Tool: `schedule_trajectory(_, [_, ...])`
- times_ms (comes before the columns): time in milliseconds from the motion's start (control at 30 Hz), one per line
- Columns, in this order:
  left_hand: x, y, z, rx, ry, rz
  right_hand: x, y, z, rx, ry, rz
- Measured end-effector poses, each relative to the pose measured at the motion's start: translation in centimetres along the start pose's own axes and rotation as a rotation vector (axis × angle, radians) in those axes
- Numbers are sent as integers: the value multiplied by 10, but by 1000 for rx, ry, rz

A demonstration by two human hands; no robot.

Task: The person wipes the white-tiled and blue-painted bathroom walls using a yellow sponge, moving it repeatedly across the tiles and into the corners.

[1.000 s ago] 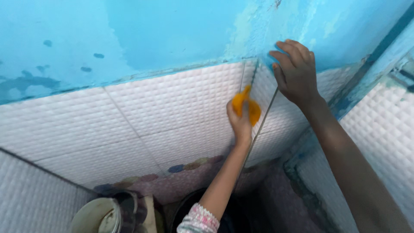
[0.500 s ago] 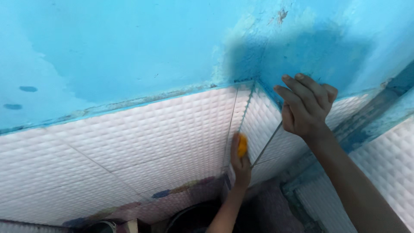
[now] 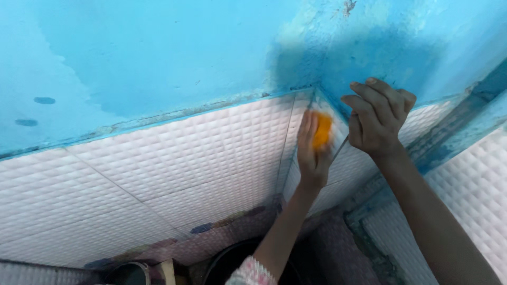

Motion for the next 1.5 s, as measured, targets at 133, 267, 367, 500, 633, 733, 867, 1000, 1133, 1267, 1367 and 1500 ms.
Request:
schedule_trajectory(133, [3, -139, 74, 477, -379, -137, -7, -4, -5, 7, 1, -27])
schedule_trajectory(267, [25, -241, 148, 801, -270, -228, -11, -6, -9, 58, 14, -68])
schedule_trajectory(367, [19, -229, 156, 985, -597, -384, -10, -6, -9, 47, 25, -63])
schedule_trajectory(500, [6, -135, 71, 741, -167, -164, -11, -5, -10, 63, 11, -66])
schedule_trajectory(633, [5, -87, 24, 228, 68, -88, -10, -6, -7, 66, 5, -67])
schedule_trajectory(733, [6, -149, 79, 657, -146, -178, -11, -4, -7, 72, 0, -99])
schedule_trajectory(867, [26, -249, 171, 718, -151, -216, -7, -8, -6, 46, 15, -53])
schedule_trajectory(1000, [21, -255, 189, 1022, -456, -358, -12, -6, -10, 76, 28, -78])
schedule_trajectory(1133, [2, -145, 95, 770, -331, -214, -12, -5, -12, 114, 14, -87])
schedule_trajectory(1267, [-6, -42, 5, 254, 92, -34, -10, -4, -9, 114, -4, -86])
schedule_trajectory(1367, [-3, -42, 1, 182, 98, -50, -13, -17, -8, 73, -58, -60])
schedule_trajectory(1500, [7, -125, 62, 577, -296, -186, -27, -65, 13, -5, -30, -14])
Point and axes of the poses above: each hand's wrist, its own y-axis towards the middle knuckle, its own x-axis out of the back of the hand, z = x × y, the point moved 3 cm from there along y, towards the middle knuckle, and after that the axes turned 5 degrees about z, right-handed, at the moved point
